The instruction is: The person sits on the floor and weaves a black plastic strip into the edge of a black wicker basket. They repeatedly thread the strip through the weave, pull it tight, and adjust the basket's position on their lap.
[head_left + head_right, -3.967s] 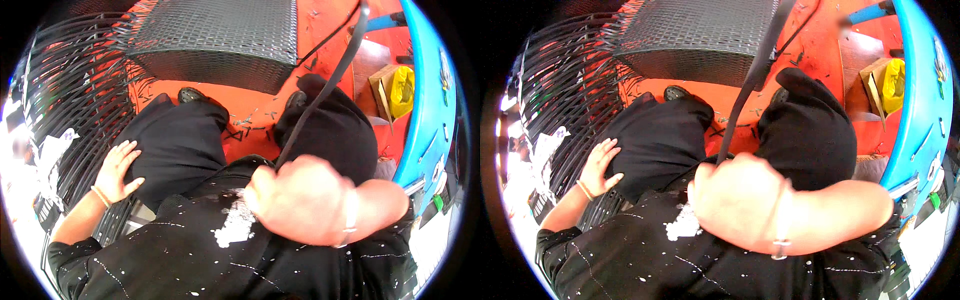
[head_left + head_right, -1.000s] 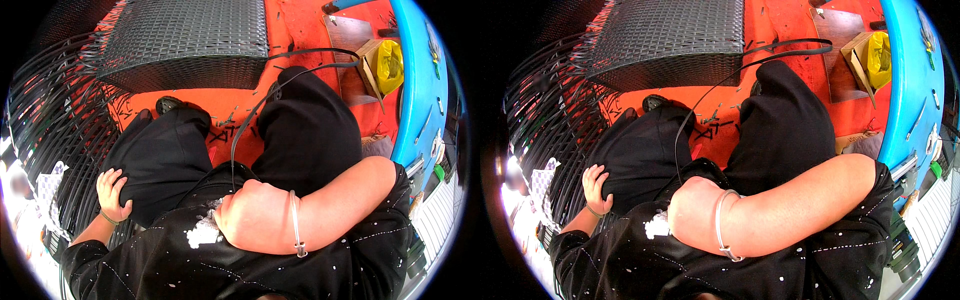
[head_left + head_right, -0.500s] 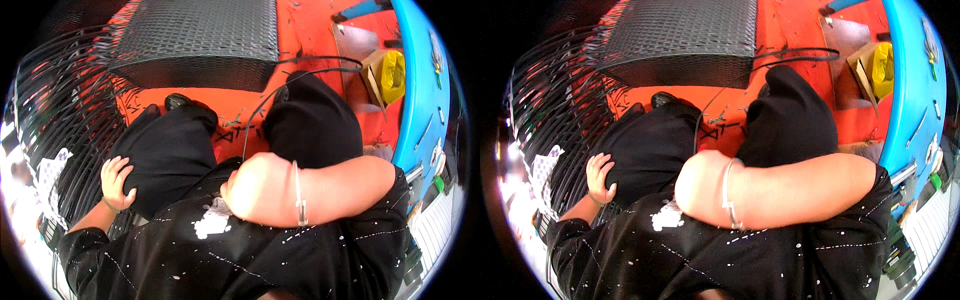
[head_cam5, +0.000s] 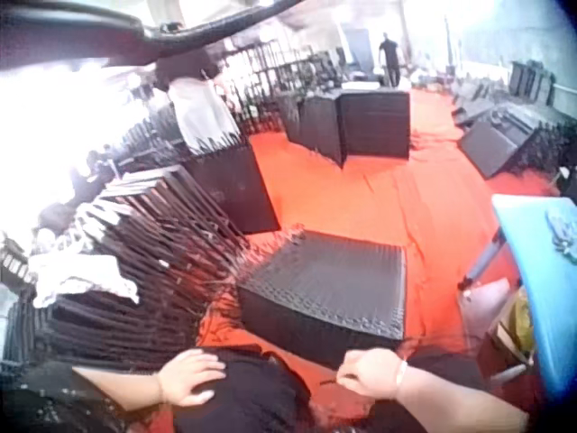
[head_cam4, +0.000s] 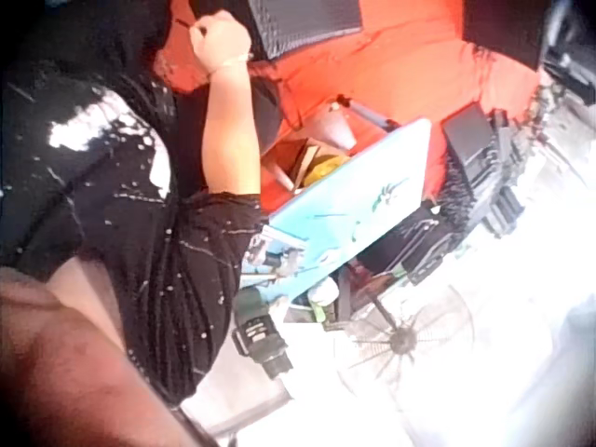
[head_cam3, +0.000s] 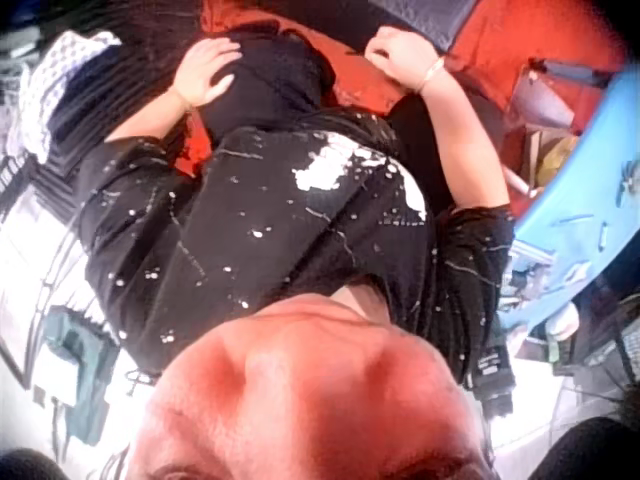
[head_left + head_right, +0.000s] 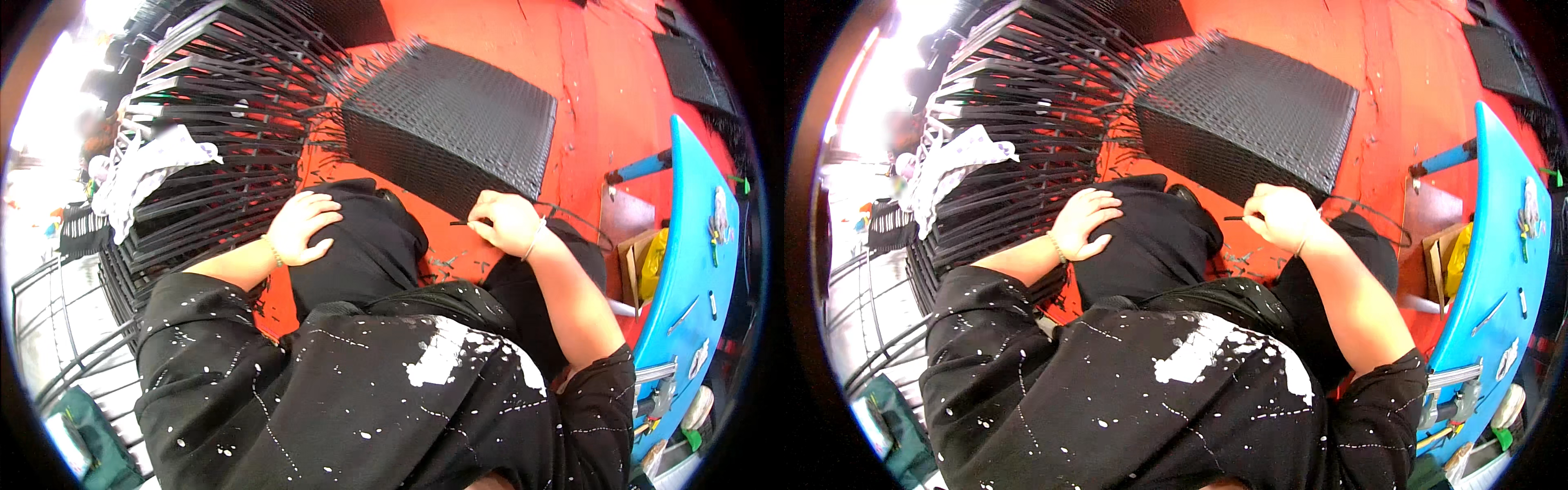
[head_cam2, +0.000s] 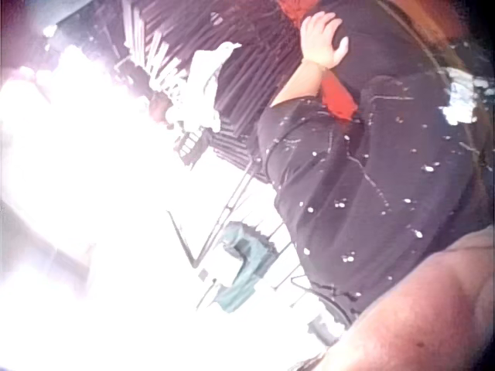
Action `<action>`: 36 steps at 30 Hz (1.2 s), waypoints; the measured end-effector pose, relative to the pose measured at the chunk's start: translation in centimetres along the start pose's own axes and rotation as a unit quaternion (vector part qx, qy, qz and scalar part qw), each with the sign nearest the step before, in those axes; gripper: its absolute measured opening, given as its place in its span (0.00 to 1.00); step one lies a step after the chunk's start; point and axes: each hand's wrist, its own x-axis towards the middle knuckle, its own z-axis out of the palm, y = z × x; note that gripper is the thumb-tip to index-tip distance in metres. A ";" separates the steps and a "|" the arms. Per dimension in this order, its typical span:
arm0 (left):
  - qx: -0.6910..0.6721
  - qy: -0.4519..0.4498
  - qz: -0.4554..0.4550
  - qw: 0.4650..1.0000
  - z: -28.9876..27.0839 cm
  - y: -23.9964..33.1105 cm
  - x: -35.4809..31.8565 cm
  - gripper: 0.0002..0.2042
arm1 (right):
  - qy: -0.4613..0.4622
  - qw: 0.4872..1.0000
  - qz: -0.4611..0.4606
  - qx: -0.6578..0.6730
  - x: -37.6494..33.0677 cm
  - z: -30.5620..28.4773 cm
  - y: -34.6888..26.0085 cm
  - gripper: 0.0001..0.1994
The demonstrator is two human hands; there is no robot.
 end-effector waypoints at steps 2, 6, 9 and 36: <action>-0.008 0.030 -0.003 1.000 -0.4 0.7 -1.2 0.21 | 0.004 0.999 0.013 -0.051 0.0 0.3 -2.0 0.08; -0.019 0.030 0.015 0.999 0.7 0.9 -1.2 0.19 | 0.072 0.997 -0.016 0.023 -1.5 0.2 -4.4 0.07; 0.008 0.081 -0.005 0.997 1.7 1.9 -1.2 0.19 | 0.155 0.947 0.165 0.228 -4.7 -1.9 -6.7 0.07; -0.009 -0.202 -0.077 0.976 3.1 1.2 10.3 0.09 | 0.382 0.813 0.386 0.209 -21.5 -7.2 9.8 0.08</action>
